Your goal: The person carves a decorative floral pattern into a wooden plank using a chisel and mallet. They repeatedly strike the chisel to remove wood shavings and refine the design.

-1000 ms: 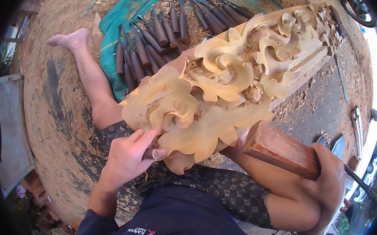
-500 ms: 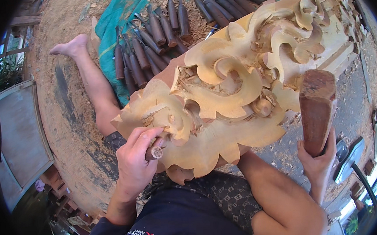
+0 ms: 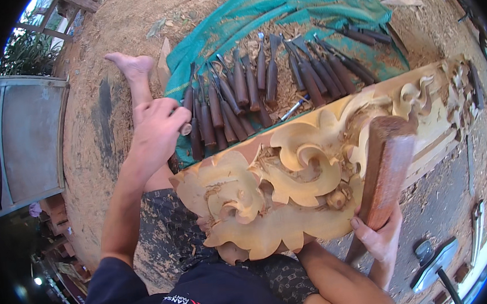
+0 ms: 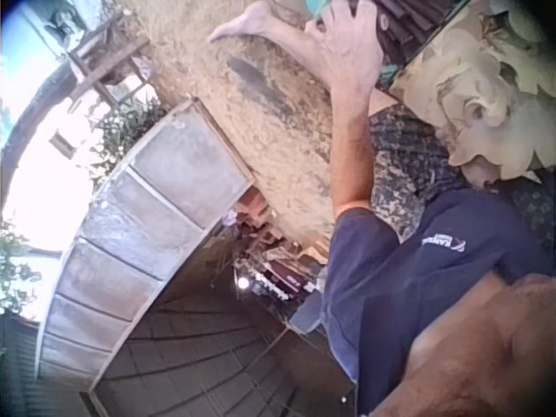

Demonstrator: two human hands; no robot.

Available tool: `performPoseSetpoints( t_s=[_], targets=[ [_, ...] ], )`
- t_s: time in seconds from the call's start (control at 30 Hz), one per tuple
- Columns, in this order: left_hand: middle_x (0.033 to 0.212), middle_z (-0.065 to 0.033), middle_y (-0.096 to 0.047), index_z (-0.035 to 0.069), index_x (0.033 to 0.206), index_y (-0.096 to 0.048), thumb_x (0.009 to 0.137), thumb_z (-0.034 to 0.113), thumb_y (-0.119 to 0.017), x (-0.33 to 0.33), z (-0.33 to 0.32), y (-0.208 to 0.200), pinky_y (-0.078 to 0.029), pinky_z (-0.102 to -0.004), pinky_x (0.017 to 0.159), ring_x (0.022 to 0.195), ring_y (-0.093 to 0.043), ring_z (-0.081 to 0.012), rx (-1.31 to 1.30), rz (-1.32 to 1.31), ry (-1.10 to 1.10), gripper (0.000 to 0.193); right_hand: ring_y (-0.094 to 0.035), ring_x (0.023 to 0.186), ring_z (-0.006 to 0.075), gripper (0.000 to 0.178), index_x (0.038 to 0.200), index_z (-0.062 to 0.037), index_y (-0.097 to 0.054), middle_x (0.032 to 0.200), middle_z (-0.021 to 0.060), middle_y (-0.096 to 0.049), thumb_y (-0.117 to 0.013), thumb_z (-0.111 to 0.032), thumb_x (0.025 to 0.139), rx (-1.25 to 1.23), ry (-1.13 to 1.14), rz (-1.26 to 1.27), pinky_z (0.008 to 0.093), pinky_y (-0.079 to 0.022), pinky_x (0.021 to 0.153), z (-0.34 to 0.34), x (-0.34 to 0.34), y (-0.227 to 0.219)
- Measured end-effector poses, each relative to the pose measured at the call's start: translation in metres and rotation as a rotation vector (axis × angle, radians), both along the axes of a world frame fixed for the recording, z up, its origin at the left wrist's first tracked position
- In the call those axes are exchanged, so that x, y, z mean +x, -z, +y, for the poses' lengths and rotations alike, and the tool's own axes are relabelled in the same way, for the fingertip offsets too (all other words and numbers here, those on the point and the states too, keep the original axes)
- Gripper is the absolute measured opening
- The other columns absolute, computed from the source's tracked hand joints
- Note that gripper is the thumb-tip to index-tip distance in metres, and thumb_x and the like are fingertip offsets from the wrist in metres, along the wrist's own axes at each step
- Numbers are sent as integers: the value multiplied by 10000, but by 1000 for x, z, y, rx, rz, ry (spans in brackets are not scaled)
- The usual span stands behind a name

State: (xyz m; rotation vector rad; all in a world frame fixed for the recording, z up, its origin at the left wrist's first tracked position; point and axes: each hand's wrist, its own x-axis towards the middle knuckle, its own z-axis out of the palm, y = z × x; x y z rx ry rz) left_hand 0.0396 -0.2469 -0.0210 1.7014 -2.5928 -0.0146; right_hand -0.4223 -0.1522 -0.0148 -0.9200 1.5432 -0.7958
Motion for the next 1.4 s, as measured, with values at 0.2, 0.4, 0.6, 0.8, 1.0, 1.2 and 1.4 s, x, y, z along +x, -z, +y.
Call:
performPoseSetpoints(
  t_s=[0.2, 0.4, 0.6, 0.8, 1.0, 1.2, 1.4],
  targets=[
    [1087, -84, -579, 126, 1047, -648, 890, 181, -613, -10, -34, 86, -384, -507, 1151, 1269, -540, -279, 174, -3, 383, 170, -672, 843, 149, 564, 1160, 18, -598, 977, 71, -701, -884, -152, 704, -6, -113, 92, 307, -564, 783, -2, -5, 7],
    [1085, -70, -596, 101, 1061, -663, 900, 151, -614, -48, -59, 103, -436, -467, 1096, 1175, -573, -248, 55, 12, 349, 176, -619, 806, 114, 496, 1065, 2, -632, 892, 52, -690, -851, -177, 657, -24, -165, 286, 313, -542, 762, -3, 1, 5],
    [1106, -97, -587, 97, 1095, -591, 893, 120, -611, -55, -80, 113, -524, -408, 960, 1159, -612, -273, 69, 7, 234, 204, -661, 842, 139, 568, 1155, 5, -612, 942, 49, -708, -881, -197, 697, -54, -272, 355, 320, -562, 804, -8, -5, 6],
    [1078, -56, -633, 151, 1113, -636, 902, 139, -607, -52, -125, 124, -545, -407, 906, 1044, -669, -246, 150, -233, 482, 214, -660, 849, 141, 597, 1160, 17, -610, 949, 60, -705, -902, -231, 702, 3, -186, 259, 321, -558, 810, -7, 0, 0],
    [1197, -45, -643, 182, 1269, -600, 951, 192, -615, -32, -143, 90, -526, -407, 966, 1105, -665, -238, 101, -334, 890, 319, -648, 824, 128, 542, 1102, 10, -625, 944, 50, -695, -894, -227, 695, 17, -206, 236, 301, -549, 780, -7, -3, 2],
    [1152, -142, -664, 89, 1256, -553, 1101, 230, -493, -39, -113, 40, -548, -472, 951, 994, -708, -305, -177, 701, 131, 218, -627, 832, 114, 527, 1092, 2, -626, 927, 29, -671, -880, -207, 680, 32, -198, 218, 294, -536, 784, -16, 10, -6],
    [1031, -109, -645, 78, 1386, -450, 1098, 478, -496, -97, -28, -44, -530, -509, 916, 959, -665, -301, 241, 1987, -38, 494, -656, 1017, 161, 769, 1366, 46, -603, 1112, 113, -731, -854, -150, 665, 17, -204, 221, 342, -537, 924, -18, 17, -14]
  ],
)
